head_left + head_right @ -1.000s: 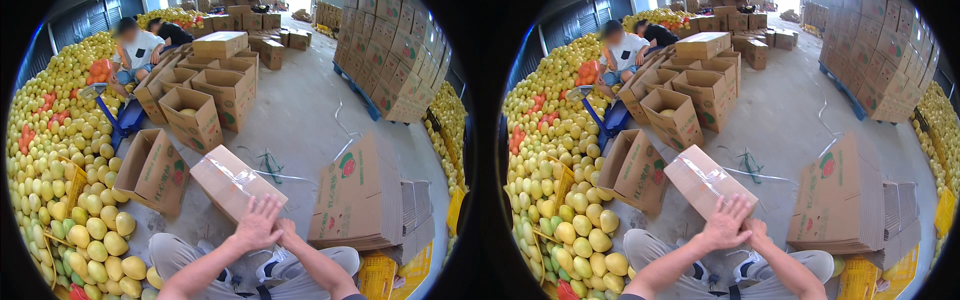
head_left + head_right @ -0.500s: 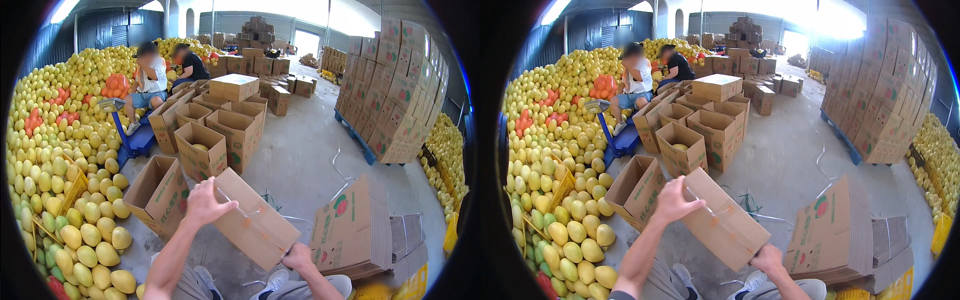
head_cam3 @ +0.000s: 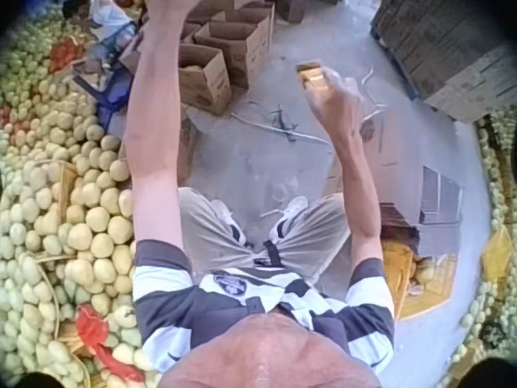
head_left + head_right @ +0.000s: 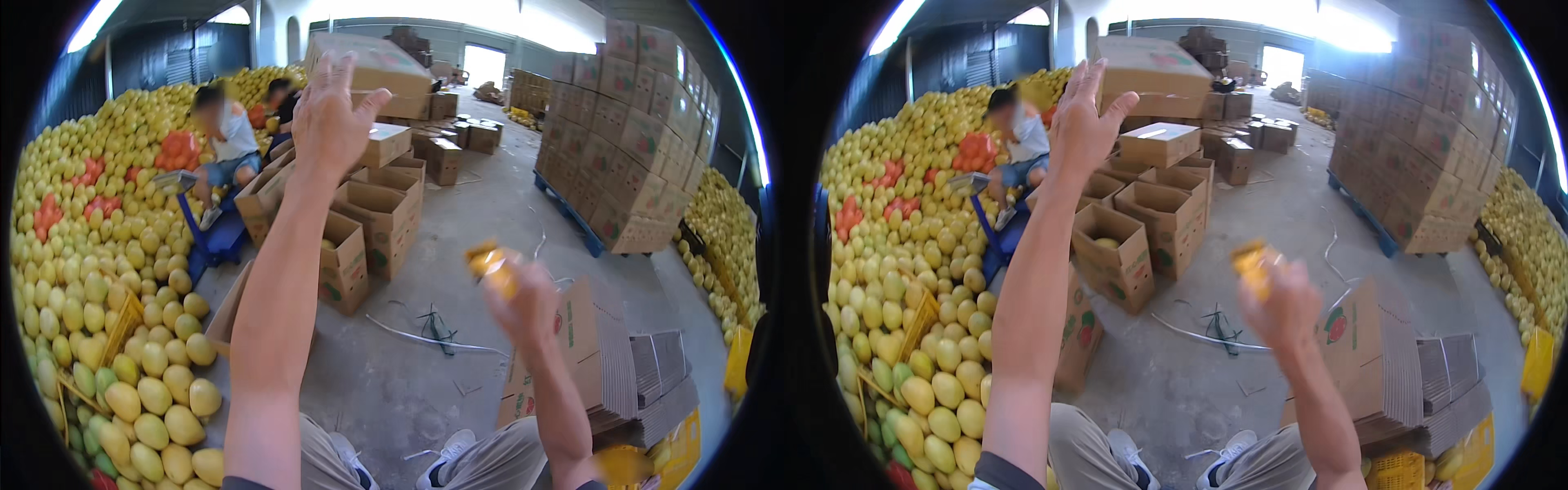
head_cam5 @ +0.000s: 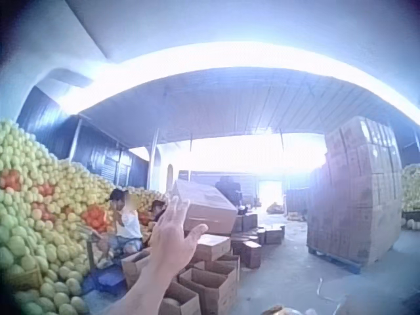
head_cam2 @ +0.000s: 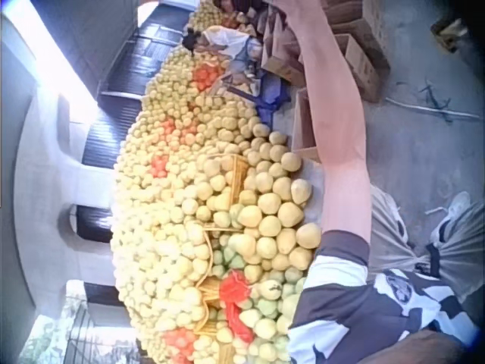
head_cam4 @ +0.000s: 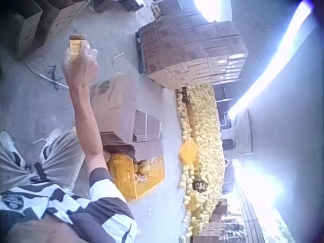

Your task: The person sits on the floor and repeatedly folds flat cardboard sheets into open boxes, then uses a handheld tape dispenser to seal the seams. The person places each finished box aside and continues the cycle with new sheets.

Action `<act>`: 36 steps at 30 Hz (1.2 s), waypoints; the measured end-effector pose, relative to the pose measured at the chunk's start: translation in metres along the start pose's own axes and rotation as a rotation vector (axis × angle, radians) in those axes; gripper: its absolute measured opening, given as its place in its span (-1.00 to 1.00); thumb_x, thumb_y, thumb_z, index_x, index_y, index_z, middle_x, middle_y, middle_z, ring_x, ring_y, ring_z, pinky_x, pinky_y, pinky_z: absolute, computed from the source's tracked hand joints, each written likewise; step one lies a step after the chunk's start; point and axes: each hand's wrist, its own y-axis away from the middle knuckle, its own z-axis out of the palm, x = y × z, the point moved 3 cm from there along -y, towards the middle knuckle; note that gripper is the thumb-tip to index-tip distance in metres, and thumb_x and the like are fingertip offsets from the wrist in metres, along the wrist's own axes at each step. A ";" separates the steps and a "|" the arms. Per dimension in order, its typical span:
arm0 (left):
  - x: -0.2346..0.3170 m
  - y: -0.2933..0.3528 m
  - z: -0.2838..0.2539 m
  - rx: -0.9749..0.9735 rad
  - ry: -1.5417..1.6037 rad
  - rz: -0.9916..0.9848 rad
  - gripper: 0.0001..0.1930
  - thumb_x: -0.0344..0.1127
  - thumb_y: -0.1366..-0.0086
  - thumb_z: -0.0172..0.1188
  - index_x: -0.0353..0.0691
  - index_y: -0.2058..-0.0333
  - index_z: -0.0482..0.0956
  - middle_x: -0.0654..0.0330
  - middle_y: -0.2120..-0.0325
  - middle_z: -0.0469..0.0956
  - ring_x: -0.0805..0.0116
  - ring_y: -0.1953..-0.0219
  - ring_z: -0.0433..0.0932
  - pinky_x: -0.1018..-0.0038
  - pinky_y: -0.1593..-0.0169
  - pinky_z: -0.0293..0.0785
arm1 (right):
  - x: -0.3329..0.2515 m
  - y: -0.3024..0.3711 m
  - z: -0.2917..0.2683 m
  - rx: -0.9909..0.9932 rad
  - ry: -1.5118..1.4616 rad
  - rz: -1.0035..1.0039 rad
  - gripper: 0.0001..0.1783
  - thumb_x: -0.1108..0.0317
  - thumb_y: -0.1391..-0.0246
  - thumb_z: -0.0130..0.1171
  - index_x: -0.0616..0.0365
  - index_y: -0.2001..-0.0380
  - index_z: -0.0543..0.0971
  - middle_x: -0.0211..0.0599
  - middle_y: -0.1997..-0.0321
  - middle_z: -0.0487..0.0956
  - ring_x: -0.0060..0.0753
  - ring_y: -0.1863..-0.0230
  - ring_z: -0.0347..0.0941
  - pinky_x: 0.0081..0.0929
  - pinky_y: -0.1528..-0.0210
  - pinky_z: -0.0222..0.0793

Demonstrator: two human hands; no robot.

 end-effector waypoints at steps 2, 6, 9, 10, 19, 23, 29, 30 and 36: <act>0.031 0.030 0.011 0.031 0.018 0.146 -0.50 -0.12 -0.34 0.31 -0.30 -0.15 0.58 -0.13 -0.23 0.48 -0.07 -0.30 0.43 0.14 -0.35 0.32 | -0.002 0.047 0.006 -0.245 -0.161 0.066 -0.47 0.01 0.06 0.47 0.00 0.03 0.71 -0.06 0.34 0.59 -0.01 0.35 0.61 -0.11 0.27 0.55; 0.050 0.129 0.058 -0.250 0.109 0.119 -0.56 -0.27 -0.26 0.35 -0.28 -0.10 0.58 -0.09 -0.28 0.43 -0.11 -0.24 0.48 0.12 -0.27 0.41 | 0.018 0.116 0.043 -0.681 -0.300 0.186 -0.53 -0.01 0.04 0.39 0.03 0.10 0.75 -0.01 0.33 0.65 -0.06 0.26 0.66 -0.22 0.23 0.57; 0.054 0.213 0.090 -0.501 0.123 -0.033 -0.46 -0.20 -0.24 0.37 -0.35 -0.14 0.55 -0.18 -0.29 0.39 -0.15 -0.24 0.47 0.07 -0.27 0.43 | 0.017 0.152 0.074 -0.906 -0.170 0.117 -0.55 -0.02 0.02 0.34 0.06 0.18 0.77 -0.02 0.32 0.69 -0.05 0.21 0.69 -0.23 0.18 0.59; 0.067 0.236 0.099 -0.627 0.106 -0.049 -0.41 -0.16 -0.25 0.38 -0.36 -0.17 0.51 -0.21 -0.31 0.35 -0.18 -0.24 0.47 0.06 -0.26 0.43 | 0.018 0.163 0.082 -0.961 -0.091 0.075 -0.56 -0.02 0.02 0.31 0.07 0.21 0.77 -0.02 0.30 0.70 -0.03 0.19 0.70 -0.21 0.16 0.60; 0.249 0.373 0.188 -1.090 0.548 0.180 -0.25 -0.12 -0.24 0.37 -0.32 -0.33 0.33 -0.25 -0.43 0.15 -0.18 -0.42 0.25 0.06 -0.38 0.30 | 0.017 0.282 0.148 -1.216 -0.212 -0.214 -0.47 0.13 -0.05 0.28 -0.02 -0.12 0.63 -0.13 -0.19 0.63 -0.08 -0.20 0.58 -0.15 -0.16 0.54; 0.326 0.413 0.199 -1.155 0.774 0.386 -0.19 -0.02 -0.28 0.33 -0.33 -0.37 0.27 -0.16 -0.48 0.08 -0.15 -0.50 0.11 0.06 -0.47 0.16 | 0.002 0.340 0.162 -1.291 -0.539 -0.141 -0.43 0.14 -0.07 0.28 -0.04 -0.19 0.57 -0.19 -0.26 0.58 -0.11 -0.27 0.52 -0.19 -0.20 0.51; 0.363 0.468 0.218 -1.405 0.834 0.379 -0.16 0.01 -0.35 0.23 -0.30 -0.45 0.14 -0.08 -0.50 0.06 -0.07 -0.53 0.04 0.05 -0.49 0.09 | 0.002 0.345 0.151 -1.329 -0.594 -0.200 -0.43 0.16 -0.08 0.29 -0.04 -0.20 0.57 -0.22 -0.29 0.56 -0.14 -0.29 0.50 -0.20 -0.21 0.51; 0.368 0.465 0.218 -1.318 0.851 0.424 -0.16 -0.05 -0.33 0.24 -0.32 -0.45 0.13 -0.10 -0.49 0.07 -0.09 -0.53 0.06 0.04 -0.48 0.10 | 0.004 0.345 0.149 -1.324 -0.599 -0.192 -0.42 0.16 -0.08 0.29 -0.05 -0.20 0.57 -0.22 -0.29 0.56 -0.14 -0.29 0.50 -0.20 -0.21 0.51; 0.385 0.431 0.232 -1.010 0.829 0.545 -0.18 -0.38 -0.22 0.19 -0.31 -0.45 0.11 -0.09 -0.48 0.12 -0.14 -0.50 0.11 0.04 -0.47 0.12 | 0.006 0.336 0.149 -1.303 -0.578 -0.181 -0.42 0.17 -0.09 0.30 -0.05 -0.21 0.57 -0.25 -0.32 0.55 -0.17 -0.32 0.49 -0.21 -0.22 0.50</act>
